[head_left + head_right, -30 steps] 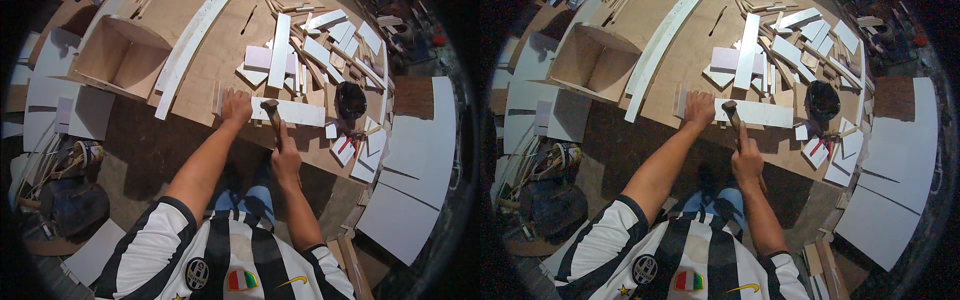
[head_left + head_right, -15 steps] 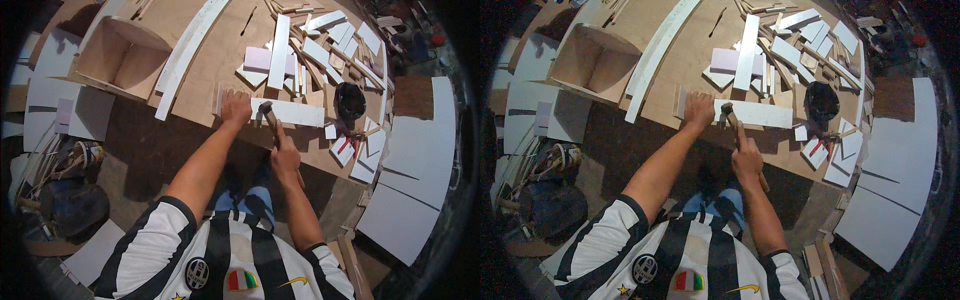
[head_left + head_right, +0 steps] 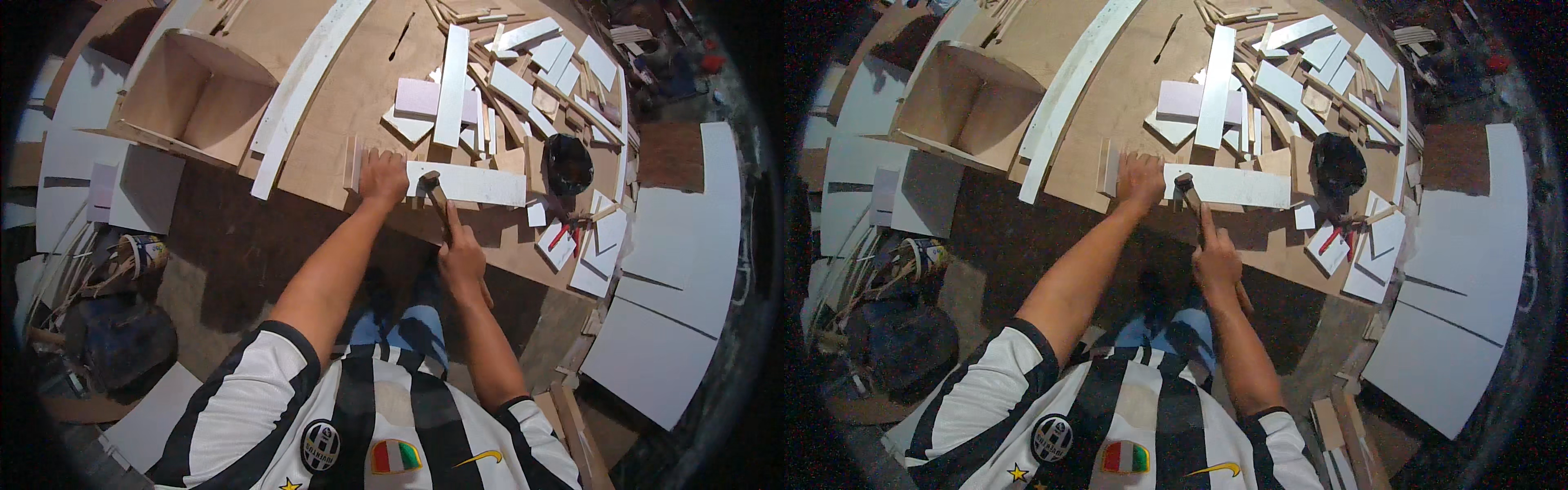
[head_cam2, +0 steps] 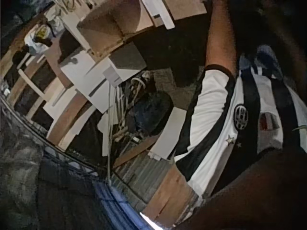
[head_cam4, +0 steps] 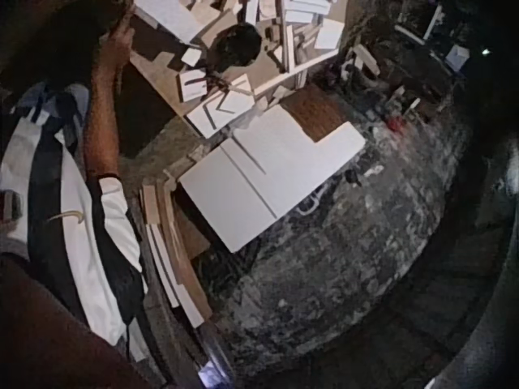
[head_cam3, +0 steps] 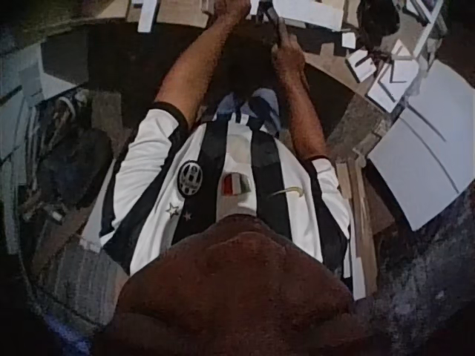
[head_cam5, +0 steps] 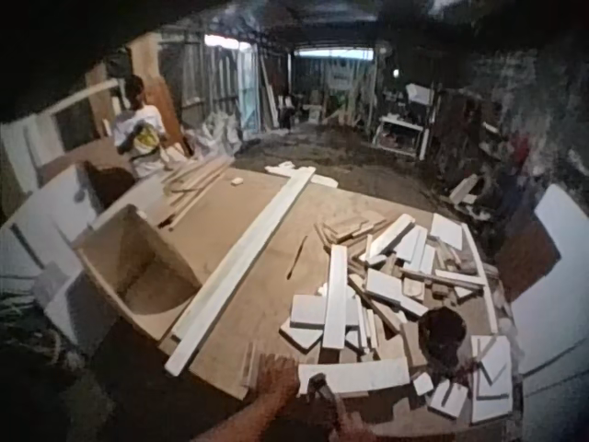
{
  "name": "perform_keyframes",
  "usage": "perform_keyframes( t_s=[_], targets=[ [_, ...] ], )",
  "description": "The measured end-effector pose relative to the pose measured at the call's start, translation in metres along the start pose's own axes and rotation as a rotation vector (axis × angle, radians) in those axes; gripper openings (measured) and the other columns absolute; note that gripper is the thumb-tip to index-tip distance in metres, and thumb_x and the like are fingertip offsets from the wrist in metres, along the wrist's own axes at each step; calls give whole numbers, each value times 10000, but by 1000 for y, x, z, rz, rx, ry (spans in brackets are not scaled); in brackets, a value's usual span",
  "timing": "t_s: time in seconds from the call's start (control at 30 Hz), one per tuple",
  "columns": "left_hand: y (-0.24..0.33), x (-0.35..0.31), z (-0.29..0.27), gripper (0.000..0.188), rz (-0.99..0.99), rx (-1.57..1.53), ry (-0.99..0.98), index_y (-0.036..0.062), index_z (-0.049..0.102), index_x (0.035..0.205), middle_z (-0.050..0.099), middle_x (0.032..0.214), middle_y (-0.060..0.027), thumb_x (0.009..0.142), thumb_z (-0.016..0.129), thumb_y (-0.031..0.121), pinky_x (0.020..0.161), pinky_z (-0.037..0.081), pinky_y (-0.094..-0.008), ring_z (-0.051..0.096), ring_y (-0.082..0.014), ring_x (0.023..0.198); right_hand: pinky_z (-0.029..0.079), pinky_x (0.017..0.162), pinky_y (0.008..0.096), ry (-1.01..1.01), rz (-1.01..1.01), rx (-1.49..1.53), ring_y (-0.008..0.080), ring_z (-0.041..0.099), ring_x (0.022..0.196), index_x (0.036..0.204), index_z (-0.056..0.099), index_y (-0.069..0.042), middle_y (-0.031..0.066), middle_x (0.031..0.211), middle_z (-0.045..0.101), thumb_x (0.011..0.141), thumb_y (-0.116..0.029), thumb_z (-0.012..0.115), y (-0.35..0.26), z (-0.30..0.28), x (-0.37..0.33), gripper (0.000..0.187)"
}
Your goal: The person assembles a wooden structure by positioning wood pieces together on a workbench, retrieving nails from a bag, and hammering the nails into the wood.
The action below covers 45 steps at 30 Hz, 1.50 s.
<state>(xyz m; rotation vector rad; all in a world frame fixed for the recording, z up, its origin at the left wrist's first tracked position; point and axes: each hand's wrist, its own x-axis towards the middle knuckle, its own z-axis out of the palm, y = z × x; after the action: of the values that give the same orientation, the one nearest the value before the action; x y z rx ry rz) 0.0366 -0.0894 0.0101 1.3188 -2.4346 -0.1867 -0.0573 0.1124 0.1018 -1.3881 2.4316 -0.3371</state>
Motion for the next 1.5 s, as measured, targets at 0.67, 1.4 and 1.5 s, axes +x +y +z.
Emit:
perform_keyframes(
  t_s=[0.67, 1.4, 1.5],
  targets=[
    [3, 12, -11, 342, -66, 13, -144, 47, 693, 949, 681, 1007, -162, 1006, 463, 293, 1048, 356, -523, 589, -372, 1035, 483, 848, 478, 184, -170, 53, 378, 590, 975, 1131, 613, -64, 158, 996, 610, 817, -157, 716, 153, 45, -2, 343],
    [-4, 89, -64, 416, -292, -854, -441, -45, 728, 971, 750, 915, -137, 957, 559, 335, 754, 510, -378, 671, -199, 826, 508, 586, 259, -444, 255, 1320, 108, 603, 771, 1287, 518, -82, 39, 901, 614, 956, -361, 670, 28, -60, 126, 459],
    [8, 99, -96, 387, -418, -817, -666, -18, 721, 1101, 739, 1029, -157, 984, 563, 315, 783, 530, -370, 690, -216, 906, 486, 559, 310, -507, 78, 1434, 119, 544, 683, 1226, 514, -65, 10, 862, 568, 926, -313, 696, 9, -62, 135, 430]
  ],
)
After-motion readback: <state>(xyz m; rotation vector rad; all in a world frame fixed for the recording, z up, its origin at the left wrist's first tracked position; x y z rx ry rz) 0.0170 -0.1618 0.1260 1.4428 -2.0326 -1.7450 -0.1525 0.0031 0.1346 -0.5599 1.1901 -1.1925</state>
